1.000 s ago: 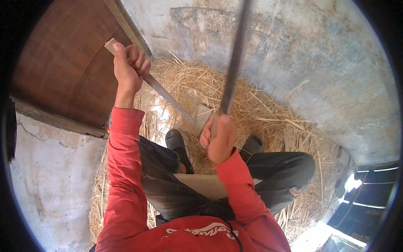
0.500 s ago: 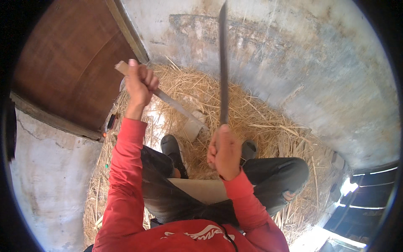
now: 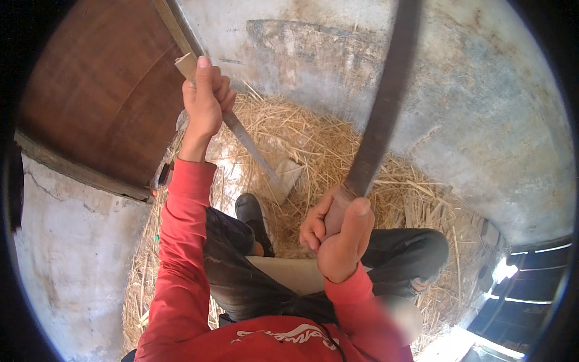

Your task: The person uses a large blade to shave and carve a long piece of wood while sitting on a floor covered in straw. They hold the wood steady and repeatedly scrape the blade along its length to refine its shape.

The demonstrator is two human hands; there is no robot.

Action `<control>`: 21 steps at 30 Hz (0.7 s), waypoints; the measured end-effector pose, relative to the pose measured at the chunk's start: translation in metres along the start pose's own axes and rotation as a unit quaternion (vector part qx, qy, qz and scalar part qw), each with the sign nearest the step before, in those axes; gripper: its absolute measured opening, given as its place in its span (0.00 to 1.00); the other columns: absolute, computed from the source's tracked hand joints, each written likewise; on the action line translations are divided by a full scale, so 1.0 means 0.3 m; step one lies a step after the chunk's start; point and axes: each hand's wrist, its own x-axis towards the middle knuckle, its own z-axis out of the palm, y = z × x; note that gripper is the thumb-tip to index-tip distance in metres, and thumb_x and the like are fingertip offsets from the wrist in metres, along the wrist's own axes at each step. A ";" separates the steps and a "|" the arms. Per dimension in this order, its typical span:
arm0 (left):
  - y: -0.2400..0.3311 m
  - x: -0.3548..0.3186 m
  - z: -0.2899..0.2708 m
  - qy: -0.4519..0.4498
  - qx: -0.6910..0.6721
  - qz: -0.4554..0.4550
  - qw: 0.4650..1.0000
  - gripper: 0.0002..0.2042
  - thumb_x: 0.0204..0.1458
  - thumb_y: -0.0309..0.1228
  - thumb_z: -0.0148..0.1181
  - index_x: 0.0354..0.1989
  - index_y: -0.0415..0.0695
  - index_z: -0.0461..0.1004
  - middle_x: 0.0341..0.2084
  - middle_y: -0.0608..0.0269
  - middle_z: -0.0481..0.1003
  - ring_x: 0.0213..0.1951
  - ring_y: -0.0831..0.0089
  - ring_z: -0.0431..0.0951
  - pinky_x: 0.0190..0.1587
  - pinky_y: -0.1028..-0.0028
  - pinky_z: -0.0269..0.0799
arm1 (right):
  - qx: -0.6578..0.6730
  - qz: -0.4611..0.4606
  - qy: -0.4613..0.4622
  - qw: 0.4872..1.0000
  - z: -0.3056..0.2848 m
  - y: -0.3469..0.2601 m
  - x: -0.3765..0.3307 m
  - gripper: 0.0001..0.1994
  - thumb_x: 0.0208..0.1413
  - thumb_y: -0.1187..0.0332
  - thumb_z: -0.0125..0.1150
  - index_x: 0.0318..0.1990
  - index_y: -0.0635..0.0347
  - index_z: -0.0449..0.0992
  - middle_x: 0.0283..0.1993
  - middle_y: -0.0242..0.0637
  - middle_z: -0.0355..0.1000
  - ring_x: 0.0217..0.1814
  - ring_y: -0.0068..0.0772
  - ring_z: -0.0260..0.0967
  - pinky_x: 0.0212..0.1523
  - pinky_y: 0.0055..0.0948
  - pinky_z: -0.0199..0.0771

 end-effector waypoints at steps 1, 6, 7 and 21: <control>-0.002 0.003 0.003 -0.017 -0.010 0.000 1.000 0.28 0.67 0.52 0.46 0.16 0.52 0.48 0.12 0.76 0.46 0.14 0.83 0.45 0.16 0.77 0.42 | 0.037 -0.035 -0.002 0.999 0.018 0.030 -0.002 0.34 0.63 0.31 0.35 0.31 0.59 0.63 0.14 0.28 0.53 0.10 0.24 0.50 0.14 0.28 0.57; -0.007 0.004 0.047 -0.071 -0.055 -0.012 0.996 0.29 0.66 0.53 0.46 0.16 0.51 0.48 0.13 0.76 0.45 0.15 0.83 0.46 0.17 0.78 0.42 | -0.138 0.016 -0.080 0.987 -0.201 0.529 -0.099 0.31 0.63 0.34 0.43 0.27 0.55 0.63 0.15 0.28 0.56 0.11 0.25 0.52 0.14 0.30 0.57; 0.005 0.003 0.044 -0.068 -0.058 -0.012 0.996 0.29 0.66 0.54 0.46 0.16 0.51 0.48 0.13 0.76 0.45 0.15 0.83 0.46 0.17 0.77 0.42 | -0.170 0.203 -0.035 0.964 -0.235 0.607 -0.136 0.29 0.63 0.36 0.46 0.26 0.55 0.63 0.16 0.29 0.57 0.12 0.25 0.53 0.14 0.30 0.57; -0.002 0.005 -0.053 -0.055 -0.015 -0.001 0.998 0.32 0.62 0.64 0.42 0.15 0.52 0.46 0.12 0.76 0.45 0.15 0.83 0.43 0.17 0.77 0.39 | -0.117 0.236 -0.047 0.963 -0.083 0.408 -0.110 0.22 0.68 0.47 0.47 0.31 0.57 0.65 0.19 0.27 0.58 0.15 0.19 0.54 0.16 0.23 0.57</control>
